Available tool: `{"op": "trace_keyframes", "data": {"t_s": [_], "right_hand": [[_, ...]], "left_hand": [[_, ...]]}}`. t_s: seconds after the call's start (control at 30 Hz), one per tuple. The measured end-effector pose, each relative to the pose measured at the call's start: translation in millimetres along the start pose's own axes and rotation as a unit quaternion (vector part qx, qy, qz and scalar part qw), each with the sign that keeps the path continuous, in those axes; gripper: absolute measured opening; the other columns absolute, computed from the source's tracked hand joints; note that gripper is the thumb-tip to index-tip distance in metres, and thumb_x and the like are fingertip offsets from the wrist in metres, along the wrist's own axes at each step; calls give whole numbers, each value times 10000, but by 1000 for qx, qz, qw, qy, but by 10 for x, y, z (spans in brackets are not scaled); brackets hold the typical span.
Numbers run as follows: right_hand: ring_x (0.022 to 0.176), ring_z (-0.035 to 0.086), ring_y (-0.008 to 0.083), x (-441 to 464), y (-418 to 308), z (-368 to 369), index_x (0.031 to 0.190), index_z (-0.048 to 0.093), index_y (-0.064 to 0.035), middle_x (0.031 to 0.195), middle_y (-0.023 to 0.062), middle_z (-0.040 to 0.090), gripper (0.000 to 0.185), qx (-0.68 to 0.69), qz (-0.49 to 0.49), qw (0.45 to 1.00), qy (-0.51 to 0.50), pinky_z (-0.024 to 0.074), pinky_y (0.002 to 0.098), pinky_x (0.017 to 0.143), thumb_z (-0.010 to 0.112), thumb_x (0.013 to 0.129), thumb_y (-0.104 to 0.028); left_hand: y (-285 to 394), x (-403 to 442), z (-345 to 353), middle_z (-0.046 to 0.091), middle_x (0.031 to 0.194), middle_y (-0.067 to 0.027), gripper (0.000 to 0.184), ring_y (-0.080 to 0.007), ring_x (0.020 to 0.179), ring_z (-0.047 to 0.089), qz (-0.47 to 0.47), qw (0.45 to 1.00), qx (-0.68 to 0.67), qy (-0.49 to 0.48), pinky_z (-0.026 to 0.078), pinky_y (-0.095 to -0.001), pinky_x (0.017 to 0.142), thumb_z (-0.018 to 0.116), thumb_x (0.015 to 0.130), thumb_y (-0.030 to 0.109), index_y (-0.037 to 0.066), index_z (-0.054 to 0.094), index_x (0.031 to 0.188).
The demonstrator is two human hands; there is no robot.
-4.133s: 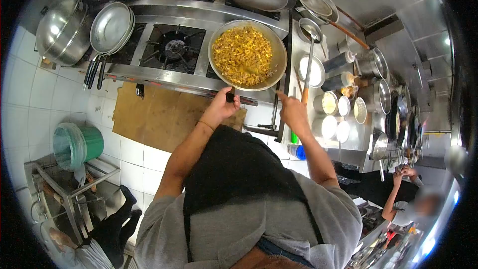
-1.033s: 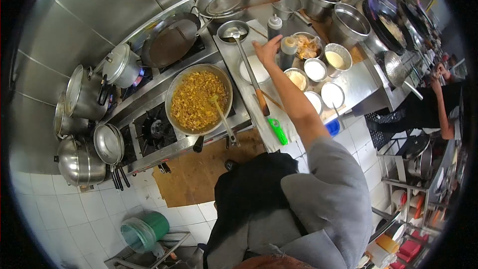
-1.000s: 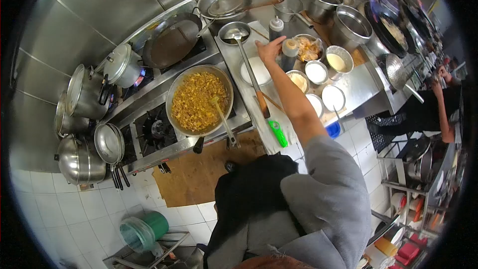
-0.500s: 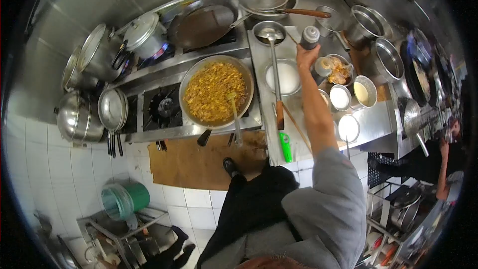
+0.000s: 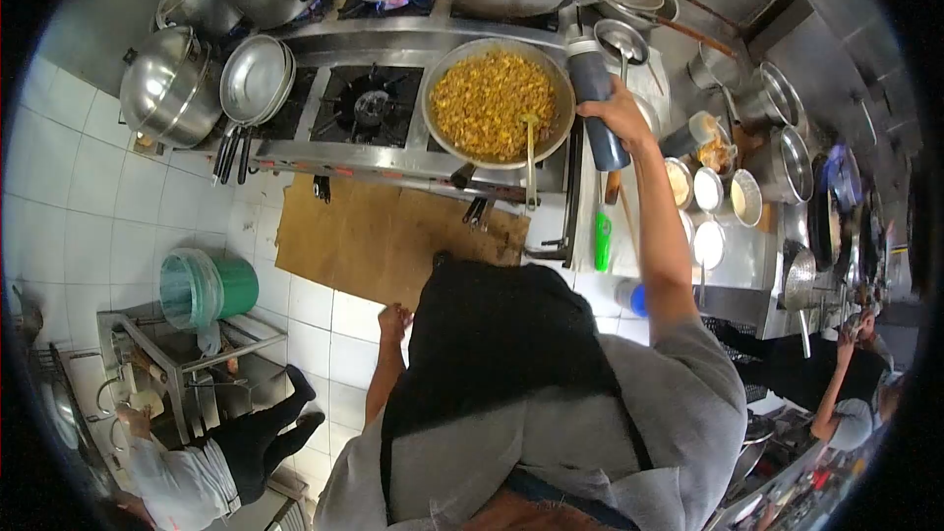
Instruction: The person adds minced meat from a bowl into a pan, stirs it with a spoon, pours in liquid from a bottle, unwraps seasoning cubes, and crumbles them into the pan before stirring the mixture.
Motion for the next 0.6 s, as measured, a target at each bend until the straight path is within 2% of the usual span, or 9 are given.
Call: {"op": "trace_keyframes", "data": {"t_s": [0.03,0.13,0.2,0.23,0.27,0.3,0.33,0.43,0.6], "right_hand": [[817,590,235,124,219,126,1241,383,43,935,171,590,765,-1,7,1000,0,490,327,689,721,579,-141],[805,605,252,336,556,422,1114,513,-18,931,154,620,630,-167,8,985,-44,486,342,711,735,571,-247],[957,607,299,349,575,641,1123,529,-11,1036,177,616,631,-438,52,896,-62,510,379,735,749,594,-275],[957,607,299,298,544,751,1123,529,-11,1036,177,616,631,-433,59,897,-59,510,379,735,749,594,-275],[976,602,297,247,492,873,1100,546,-35,1038,172,617,568,-486,56,869,-69,510,381,750,735,612,-255],[994,597,295,197,430,956,1078,564,-58,1040,167,619,506,-539,52,837,-78,509,383,765,721,630,-234],[950,618,295,100,309,1021,1062,576,-93,997,153,632,422,-554,29,827,-94,517,381,738,674,658,-170],[913,627,308,130,428,957,1058,577,-100,965,143,640,406,-523,14,852,-34,519,389,729,658,663,-147],[904,627,308,-130,329,855,1077,563,-101,938,131,645,408,-541,11,839,-51,519,397,725,641,680,-156]], "left_hand": [[167,-79,115,536,641,-96,231,-176,541,527,-99,987,-113,52,456,-293,479,459,854,148,-13,573,974],[478,14,253,538,660,-107,260,-184,552,533,-89,990,-111,20,461,-303,482,460,855,118,-36,533,1051],[588,5,277,588,732,-136,287,-222,632,569,-124,991,-27,30,484,-328,574,460,854,111,-49,556,1073],[517,93,200,588,732,-136,287,-222,632,569,-124,992,-19,28,484,-328,574,460,854,111,-49,556,1073],[580,313,196,611,796,-155,290,-234,689,586,23,955,293,-29,481,-327,624,469,849,104,-53,570,1072],[543,421,321,634,859,-174,293,-246,747,603,168,803,565,-84,479,-326,674,478,845,96,-57,585,1071],[369,504,233,641,964,-190,278,-234,849,611,128,852,492,-125,463,-295,737,491,849,114,-60,615,1028],[174,408,17,641,961,-189,280,-233,846,612,45,897,427,-105,464,-296,736,492,850,117,-59,616,1028],[16,259,-249,642,958,-188,282,-233,842,613,-11,912,400,-86,464,-298,734,493,850,124,-57,616,1028]]}}
Point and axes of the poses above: each hand's wrist, its own x-axis towards the middle knuckle, its own z-axis out of the palm, y = z × x, the point moved 9 cm from there along x, towards the middle knuckle
